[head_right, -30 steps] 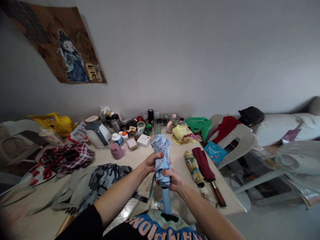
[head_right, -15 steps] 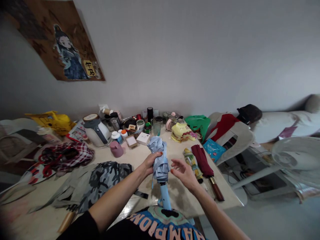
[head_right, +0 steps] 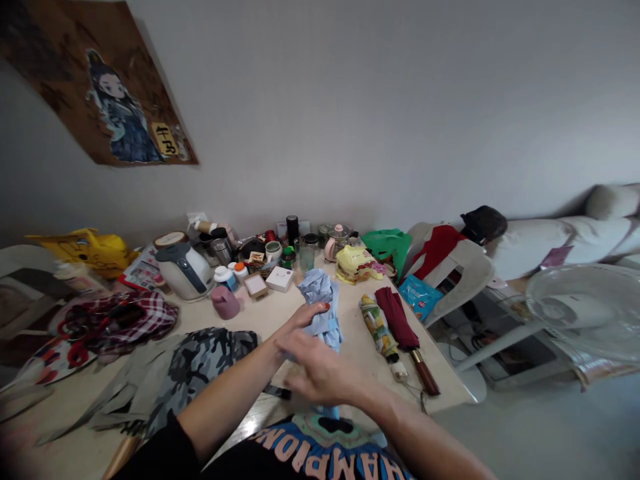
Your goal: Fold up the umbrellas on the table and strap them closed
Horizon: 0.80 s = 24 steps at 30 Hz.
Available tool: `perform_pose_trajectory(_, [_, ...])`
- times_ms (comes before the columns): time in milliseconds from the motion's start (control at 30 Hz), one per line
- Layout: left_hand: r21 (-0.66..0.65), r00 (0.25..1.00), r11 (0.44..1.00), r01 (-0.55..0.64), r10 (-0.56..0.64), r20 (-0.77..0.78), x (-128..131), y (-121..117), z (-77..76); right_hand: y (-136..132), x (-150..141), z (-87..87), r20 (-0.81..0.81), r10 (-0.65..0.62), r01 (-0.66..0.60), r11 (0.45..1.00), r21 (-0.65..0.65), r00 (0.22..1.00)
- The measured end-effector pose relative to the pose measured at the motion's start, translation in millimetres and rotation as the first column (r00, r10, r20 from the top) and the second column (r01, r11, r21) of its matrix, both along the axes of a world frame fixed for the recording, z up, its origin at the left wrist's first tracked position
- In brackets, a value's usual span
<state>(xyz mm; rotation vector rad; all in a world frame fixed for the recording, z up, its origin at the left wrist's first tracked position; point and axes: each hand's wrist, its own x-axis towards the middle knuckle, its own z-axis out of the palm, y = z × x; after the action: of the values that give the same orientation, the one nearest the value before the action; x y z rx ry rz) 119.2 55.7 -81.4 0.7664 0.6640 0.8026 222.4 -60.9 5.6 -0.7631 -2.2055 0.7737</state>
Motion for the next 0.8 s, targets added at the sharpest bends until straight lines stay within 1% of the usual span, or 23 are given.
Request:
perform_pose_trajectory(33, [0.014, 1.0, 1.0, 0.011, -0.011, -0.005, -3, 2, -0.5, -1, 5, 2.0, -0.027, 0.092, -0.093, 0.993, -0.074, 0.995])
perform_pose_trajectory(67, [0.022, 1.0, 0.999, 0.023, -0.023, -0.005, -7, 3, -1.2, 1, 13, 0.7, -0.112, 0.081, -0.097, 0.985, -0.145, 0.99])
perform_pose_trajectory(100, [0.026, 0.999, 0.999, 0.034, -0.034, 0.0, -9, 4, -2.1, 6, 24, -4.3, -0.25, -0.037, -0.026, 0.969, -0.247, 0.968])
perform_pose_trajectory(133, [0.028, 0.999, 0.999, 0.046, -0.046, 0.007, -11, 3, -3.4, 12, 35, -12.6, -0.413, -0.252, 0.102, 0.931, -0.352, 0.875])
perform_pose_trajectory(167, [0.03, 0.998, 0.998, 0.054, -0.055, 0.015, -13, 2, -4.9, 19, 45, -23.6, -0.513, -0.465, 0.23, 0.859, -0.457, 0.721])
perform_pose_trajectory(200, [0.033, 0.998, 0.998, 0.058, -0.059, 0.022, -13, 1, -6.5, 27, 52, -36.3, -0.502, -0.615, 0.285, 0.76, -0.585, 0.608])
perform_pose_trajectory(233, [0.039, 0.998, 0.997, 0.06, -0.061, 0.027, -12, 1, -8.1, 33, 56, -49.5, -0.448, -0.69, 0.258, 0.667, -0.699, 0.569])
perform_pose_trajectory(267, [0.046, 0.998, 0.997, 0.061, -0.062, 0.028, -11, 0, -9.5, 38, 56, -62.0, -0.394, -0.692, 0.147, 0.583, -0.799, 0.606])
perform_pose_trajectory(300, [0.055, 0.998, 0.996, 0.064, -0.065, 0.026, -9, 1, -10.5, 40, 52, -72.8, -0.374, -0.667, 0.036, 0.515, -0.857, 0.645])
perform_pose_trajectory(333, [0.063, 0.997, 0.995, 0.071, -0.072, 0.019, -8, 2, -11.0, 41, 46, -81.3, -0.394, -0.633, -0.062, 0.48, -0.875, 0.667])
perform_pose_trajectory(367, [0.069, 0.996, 0.994, 0.083, -0.083, 0.011, -6, 3, -10.9, 41, 38, -87.2, -0.427, -0.604, -0.132, 0.47, -0.873, 0.673])
perform_pose_trajectory(433, [0.082, 0.994, 0.991, 0.107, -0.107, -0.01, -4, 7, -8.6, 38, 21, -92.2, -0.44, -0.602, -0.157, 0.463, -0.872, 0.666])
perform_pose_trajectory(500, [0.097, 0.992, 0.988, 0.124, -0.122, -0.023, -5, 10, -3.5, 36, 9, -91.8, -0.407, -0.64, -0.107, 0.454, -0.885, 0.652])
perform_pose_trajectory(567, [0.143, 0.991, 0.981, 0.127, -0.121, -0.055, -9, 11, 3.4, 35, 4, -90.5, -0.368, -0.682, -0.044, 0.443, -0.895, 0.632])
perform_pose_trajectory(633, [0.213, 0.987, 0.969, 0.129, -0.104, -0.124, -20, 9, 10.0, 35, 4, -90.0, -0.343, -0.715, 0.006, 0.437, -0.899, 0.609])
perform_pose_trajectory(667, [0.237, 0.979, 0.96, 0.151, -0.112, -0.172, -27, 7, 12.6, 35, 5, -90.0, -0.332, -0.726, 0.026, 0.434, -0.9, 0.602])
perform_pose_trajectory(700, [0.247, 0.965, 0.949, 0.195, -0.141, -0.221, -35, 4, 14.5, 35, 6, -90.0, -0.327, -0.731, 0.04, 0.434, -0.9, 0.599])
perform_pose_trajectory(733, [0.233, 0.941, 0.934, 0.271, -0.206, -0.268, -45, 1, 16.2, 35, 7, -90.0, -0.325, -0.732, 0.047, 0.437, -0.898, 0.599])
perform_pose_trajectory(767, [0.199, 0.9, 0.907, 0.371, -0.3, -0.315, -55, -2, 18.0, 34, 8, -90.1, -0.327, -0.731, 0.051, 0.442, -0.896, 0.6])
perform_pose_trajectory(800, [0.168, 0.845, 0.863, 0.477, -0.397, -0.359, -65, -5, 20.4, 34, 8, -90.3, -0.327, -0.729, 0.055, 0.446, -0.893, 0.601])
